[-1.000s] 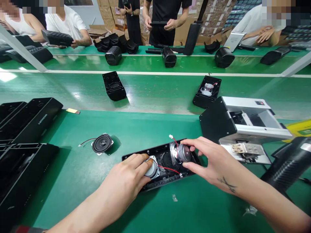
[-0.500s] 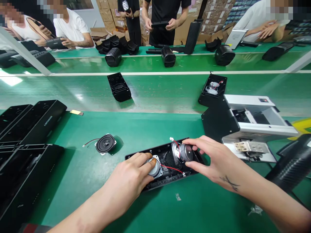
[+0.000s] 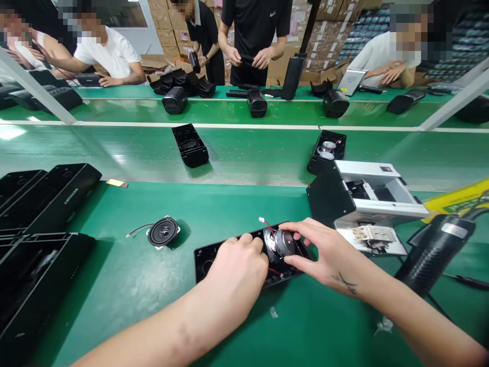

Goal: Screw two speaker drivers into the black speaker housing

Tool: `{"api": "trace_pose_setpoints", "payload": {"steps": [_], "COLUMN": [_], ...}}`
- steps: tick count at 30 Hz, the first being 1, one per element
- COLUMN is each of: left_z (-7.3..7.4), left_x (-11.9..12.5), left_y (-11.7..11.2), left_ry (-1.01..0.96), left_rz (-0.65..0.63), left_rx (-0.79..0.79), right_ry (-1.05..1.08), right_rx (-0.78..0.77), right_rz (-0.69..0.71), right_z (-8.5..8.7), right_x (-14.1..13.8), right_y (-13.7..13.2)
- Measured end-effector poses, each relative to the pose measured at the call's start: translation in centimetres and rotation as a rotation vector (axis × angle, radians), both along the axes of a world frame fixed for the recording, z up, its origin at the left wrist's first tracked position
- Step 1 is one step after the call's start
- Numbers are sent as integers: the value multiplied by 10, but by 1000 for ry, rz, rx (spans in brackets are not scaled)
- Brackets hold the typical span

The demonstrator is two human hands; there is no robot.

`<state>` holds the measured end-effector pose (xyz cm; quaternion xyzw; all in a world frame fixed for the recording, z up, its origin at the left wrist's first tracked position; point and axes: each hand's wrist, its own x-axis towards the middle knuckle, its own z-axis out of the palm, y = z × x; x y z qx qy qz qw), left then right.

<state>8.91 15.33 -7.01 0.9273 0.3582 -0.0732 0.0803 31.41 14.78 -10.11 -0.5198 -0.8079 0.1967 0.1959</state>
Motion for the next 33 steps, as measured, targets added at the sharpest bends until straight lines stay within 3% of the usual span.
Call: {"api": "trace_pose_setpoints", "payload": {"steps": [5, 13, 19, 24, 33], "left_z": [-11, -21, -35, -43, -48], "left_x": [-1, -46, -60, -62, -67], "left_y": [3, -30, -46, -48, -46], "left_ry": [-67, -341, -537, -642, -652], "left_rz": [39, 303, 302, 282, 277], "left_rx": [11, 69, 97, 132, 107], "right_ry": [-19, -117, -326, -367, -405], "right_rx": [25, 46, 59, 60, -15], "right_rz": [3, 108, 249, 204, 183], "right_z": [-2, 0, 3, -2, -1], "right_x": [-1, -6, -23, -29, -30], "right_y": [0, -1, 3, 8, 6]}}
